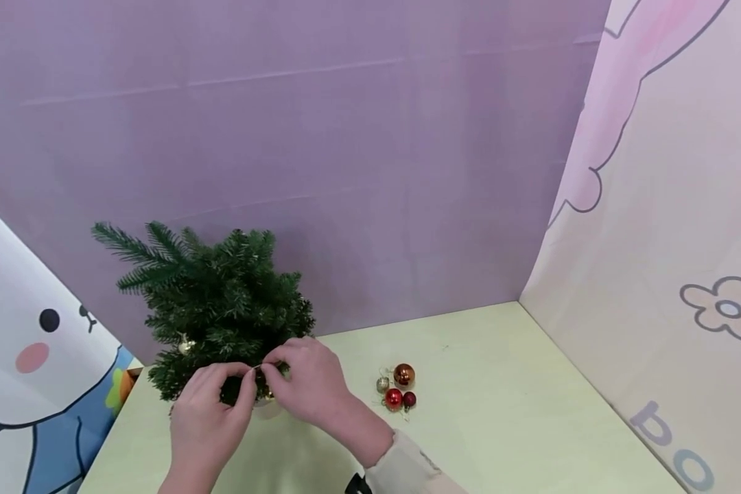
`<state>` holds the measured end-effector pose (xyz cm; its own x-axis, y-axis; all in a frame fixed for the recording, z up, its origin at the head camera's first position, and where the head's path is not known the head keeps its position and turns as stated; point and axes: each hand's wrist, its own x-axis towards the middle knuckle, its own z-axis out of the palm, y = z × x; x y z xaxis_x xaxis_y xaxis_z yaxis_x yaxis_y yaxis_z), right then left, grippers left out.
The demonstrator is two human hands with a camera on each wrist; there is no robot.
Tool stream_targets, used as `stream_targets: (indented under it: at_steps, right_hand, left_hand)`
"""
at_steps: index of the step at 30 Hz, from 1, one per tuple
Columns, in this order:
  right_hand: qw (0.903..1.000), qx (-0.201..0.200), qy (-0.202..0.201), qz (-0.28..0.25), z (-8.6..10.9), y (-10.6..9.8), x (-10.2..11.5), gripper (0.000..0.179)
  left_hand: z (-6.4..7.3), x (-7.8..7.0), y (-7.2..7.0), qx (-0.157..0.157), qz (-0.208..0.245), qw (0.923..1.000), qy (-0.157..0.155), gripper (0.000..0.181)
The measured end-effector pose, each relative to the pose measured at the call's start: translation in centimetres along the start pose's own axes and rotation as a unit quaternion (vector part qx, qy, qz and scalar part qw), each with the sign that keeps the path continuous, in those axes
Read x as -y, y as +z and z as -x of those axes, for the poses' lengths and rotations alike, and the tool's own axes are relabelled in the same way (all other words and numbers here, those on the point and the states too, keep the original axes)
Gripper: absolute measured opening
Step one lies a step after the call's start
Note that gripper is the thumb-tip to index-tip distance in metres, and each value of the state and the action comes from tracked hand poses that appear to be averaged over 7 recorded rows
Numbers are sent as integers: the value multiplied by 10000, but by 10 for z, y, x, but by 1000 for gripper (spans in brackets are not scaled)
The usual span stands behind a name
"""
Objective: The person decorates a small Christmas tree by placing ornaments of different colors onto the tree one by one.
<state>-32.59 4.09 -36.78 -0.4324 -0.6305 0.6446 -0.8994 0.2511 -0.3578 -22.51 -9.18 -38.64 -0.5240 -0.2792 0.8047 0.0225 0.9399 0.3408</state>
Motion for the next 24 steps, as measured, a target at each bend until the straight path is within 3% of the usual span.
stream_targets:
  at_steps: [8,15,24]
  right_hand:
    - [9999,-18,-3,105,-6,4,4,14]
    - [9994,127,48,329,-6,4,2,13]
    - [9948,242,-355,927,-2,2,-4,12]
  left_hand:
    - [-3,5,-5,228,308,9970,-677,8]
    - [-2,7,-1,422,-28,9976,-552,9]
    - [2,9,2,631,-12,9966,-523,11]
